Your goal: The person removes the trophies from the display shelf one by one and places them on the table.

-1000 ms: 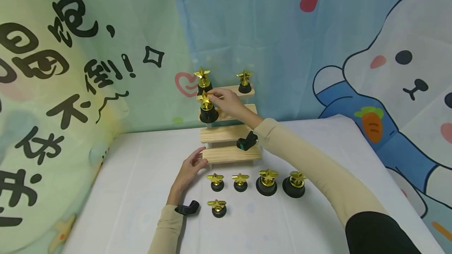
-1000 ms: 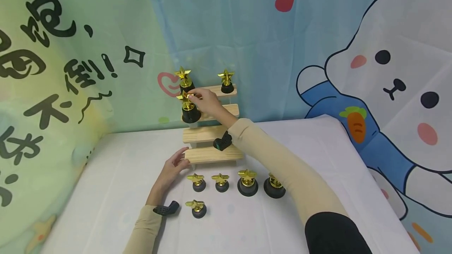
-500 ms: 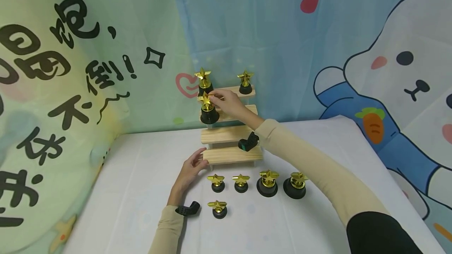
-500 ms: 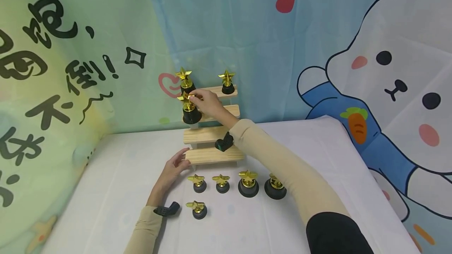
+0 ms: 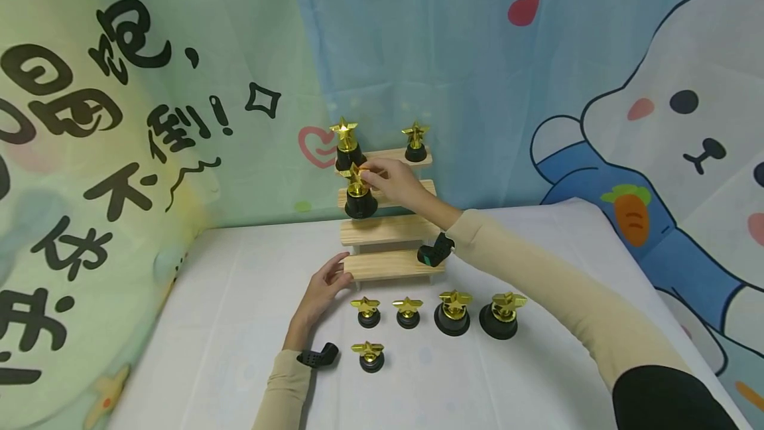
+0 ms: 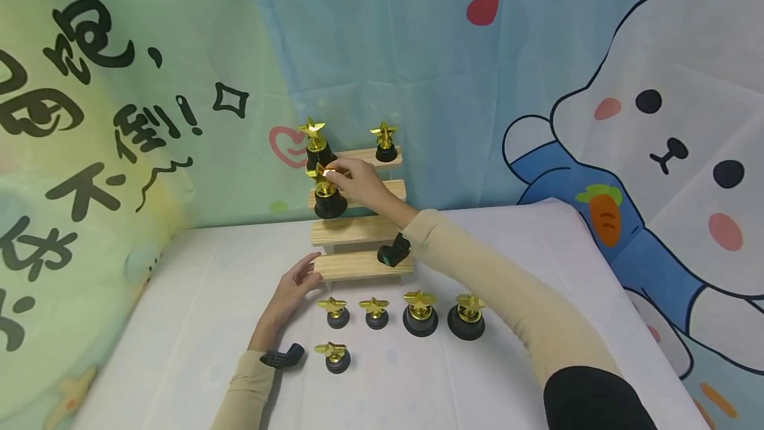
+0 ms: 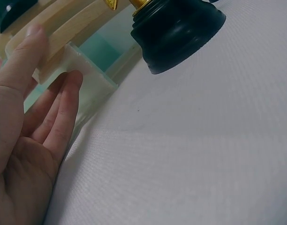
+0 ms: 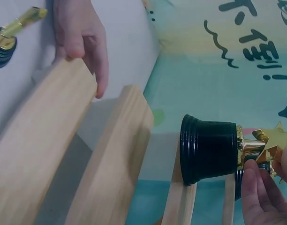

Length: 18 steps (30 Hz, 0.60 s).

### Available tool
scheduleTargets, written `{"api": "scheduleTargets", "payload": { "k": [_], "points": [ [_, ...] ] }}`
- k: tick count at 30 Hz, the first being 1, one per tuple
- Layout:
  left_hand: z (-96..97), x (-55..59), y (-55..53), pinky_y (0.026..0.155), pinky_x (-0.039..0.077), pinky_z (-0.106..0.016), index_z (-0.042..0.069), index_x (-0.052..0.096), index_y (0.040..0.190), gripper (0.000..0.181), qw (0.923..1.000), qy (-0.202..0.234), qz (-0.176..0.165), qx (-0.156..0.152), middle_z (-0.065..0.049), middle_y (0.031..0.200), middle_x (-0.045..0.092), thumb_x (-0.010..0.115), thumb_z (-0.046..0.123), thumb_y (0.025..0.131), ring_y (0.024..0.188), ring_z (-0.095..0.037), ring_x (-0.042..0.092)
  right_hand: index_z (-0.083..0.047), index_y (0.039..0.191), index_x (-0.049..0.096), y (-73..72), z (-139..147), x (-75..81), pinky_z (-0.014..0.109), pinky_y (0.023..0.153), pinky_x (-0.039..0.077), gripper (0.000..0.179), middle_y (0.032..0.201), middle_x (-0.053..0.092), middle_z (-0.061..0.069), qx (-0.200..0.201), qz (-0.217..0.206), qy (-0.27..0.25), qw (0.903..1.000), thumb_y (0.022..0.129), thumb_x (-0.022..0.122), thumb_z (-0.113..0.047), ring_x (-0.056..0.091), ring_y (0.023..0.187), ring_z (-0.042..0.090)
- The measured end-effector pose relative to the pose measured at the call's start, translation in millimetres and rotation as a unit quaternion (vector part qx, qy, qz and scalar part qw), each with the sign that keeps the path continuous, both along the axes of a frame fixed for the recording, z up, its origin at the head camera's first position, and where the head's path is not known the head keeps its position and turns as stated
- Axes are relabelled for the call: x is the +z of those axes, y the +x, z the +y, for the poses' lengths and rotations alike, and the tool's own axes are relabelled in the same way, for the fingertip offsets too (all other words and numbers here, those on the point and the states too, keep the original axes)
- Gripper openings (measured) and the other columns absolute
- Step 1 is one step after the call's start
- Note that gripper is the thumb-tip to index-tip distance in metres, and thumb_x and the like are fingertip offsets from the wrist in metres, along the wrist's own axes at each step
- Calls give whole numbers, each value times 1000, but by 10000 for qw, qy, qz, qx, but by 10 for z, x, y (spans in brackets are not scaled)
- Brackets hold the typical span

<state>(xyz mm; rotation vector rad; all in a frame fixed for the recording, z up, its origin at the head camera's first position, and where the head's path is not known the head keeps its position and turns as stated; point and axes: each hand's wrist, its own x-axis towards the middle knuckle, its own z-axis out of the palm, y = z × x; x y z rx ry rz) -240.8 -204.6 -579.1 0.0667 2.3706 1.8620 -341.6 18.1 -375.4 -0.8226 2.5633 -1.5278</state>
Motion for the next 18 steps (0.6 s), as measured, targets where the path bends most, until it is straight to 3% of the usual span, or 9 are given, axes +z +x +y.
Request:
{"api": "scheduleTargets", "payload": {
  "k": [14,18],
  "points": [
    [1,4,19,95,53,-34,24,47,143,60,9999,-67,75,11,-13,135,59,68,39,89,116,-24,63,-8,123,64,392,255,-49,45,88,56,33,107,69,15,127,-530,-170,9984,98,57,-27,68,97,33],
    [2,4,17,97,51,-37,26,48,142,57,10000,-5,68,9,-13,134,60,68,37,90,117,-24,63,-7,126,63,536,300,-44,38,86,57,35,109,69,15,166,-668,-57,9976,98,57,-27,69,97,30]
  ]
}}
